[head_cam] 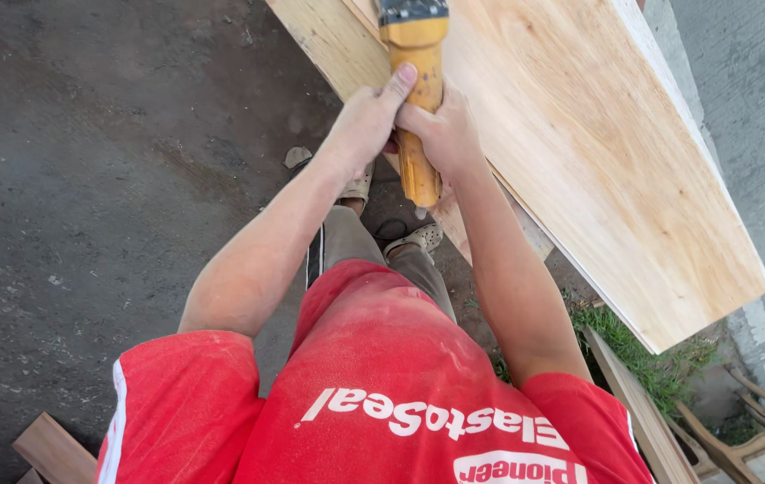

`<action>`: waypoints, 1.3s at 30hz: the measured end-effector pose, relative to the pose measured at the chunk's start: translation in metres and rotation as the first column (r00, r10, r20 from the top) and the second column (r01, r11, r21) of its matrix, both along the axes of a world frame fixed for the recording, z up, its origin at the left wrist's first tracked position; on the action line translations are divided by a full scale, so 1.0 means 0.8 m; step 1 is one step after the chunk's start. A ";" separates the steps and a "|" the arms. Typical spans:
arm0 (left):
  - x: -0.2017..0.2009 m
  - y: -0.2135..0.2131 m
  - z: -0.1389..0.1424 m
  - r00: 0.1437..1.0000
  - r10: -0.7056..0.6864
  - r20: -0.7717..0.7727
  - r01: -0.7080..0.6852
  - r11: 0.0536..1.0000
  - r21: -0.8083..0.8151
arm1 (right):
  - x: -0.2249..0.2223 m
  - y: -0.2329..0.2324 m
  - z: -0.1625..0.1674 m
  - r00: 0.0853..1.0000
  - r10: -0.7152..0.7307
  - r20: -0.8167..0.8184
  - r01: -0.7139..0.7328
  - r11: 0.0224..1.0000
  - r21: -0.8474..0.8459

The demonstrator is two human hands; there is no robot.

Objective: The person sands long wooden planks with an angle grinder, steadying each plank with one hand while moving the sander along the surface. They reposition and turn the planks on the supports to sand different sections and edges.

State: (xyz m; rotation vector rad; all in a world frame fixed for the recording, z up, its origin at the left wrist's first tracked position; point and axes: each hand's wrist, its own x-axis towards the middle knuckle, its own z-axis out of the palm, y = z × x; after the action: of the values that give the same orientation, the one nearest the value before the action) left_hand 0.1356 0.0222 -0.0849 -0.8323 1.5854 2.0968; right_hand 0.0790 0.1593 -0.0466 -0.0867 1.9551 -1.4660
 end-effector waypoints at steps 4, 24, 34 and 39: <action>-0.015 0.040 -0.006 0.996 -0.090 -0.002 0.090 0.991 0.096 | -0.003 0.044 0.001 0.997 -0.080 0.022 0.080 0.996 -0.025; 0.070 0.416 -0.015 0.920 -0.392 0.003 0.384 0.903 0.191 | 0.138 0.412 0.021 0.899 -0.393 0.195 0.409 0.911 -0.051; 0.079 0.429 0.004 0.857 -0.515 -0.011 0.510 0.852 -0.118 | 0.165 0.431 -0.003 0.860 -0.481 0.169 0.498 0.864 -0.078; 0.042 0.288 0.010 0.879 -0.475 0.031 0.470 0.857 -0.213 | 0.113 0.299 -0.010 0.905 -0.383 0.186 0.409 0.904 -0.126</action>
State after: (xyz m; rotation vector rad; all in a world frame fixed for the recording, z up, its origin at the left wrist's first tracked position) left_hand 0.1688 0.2526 -0.0766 -0.4167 1.8287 1.6092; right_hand 0.1690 0.3983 -0.0544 0.3691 1.7894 -1.8322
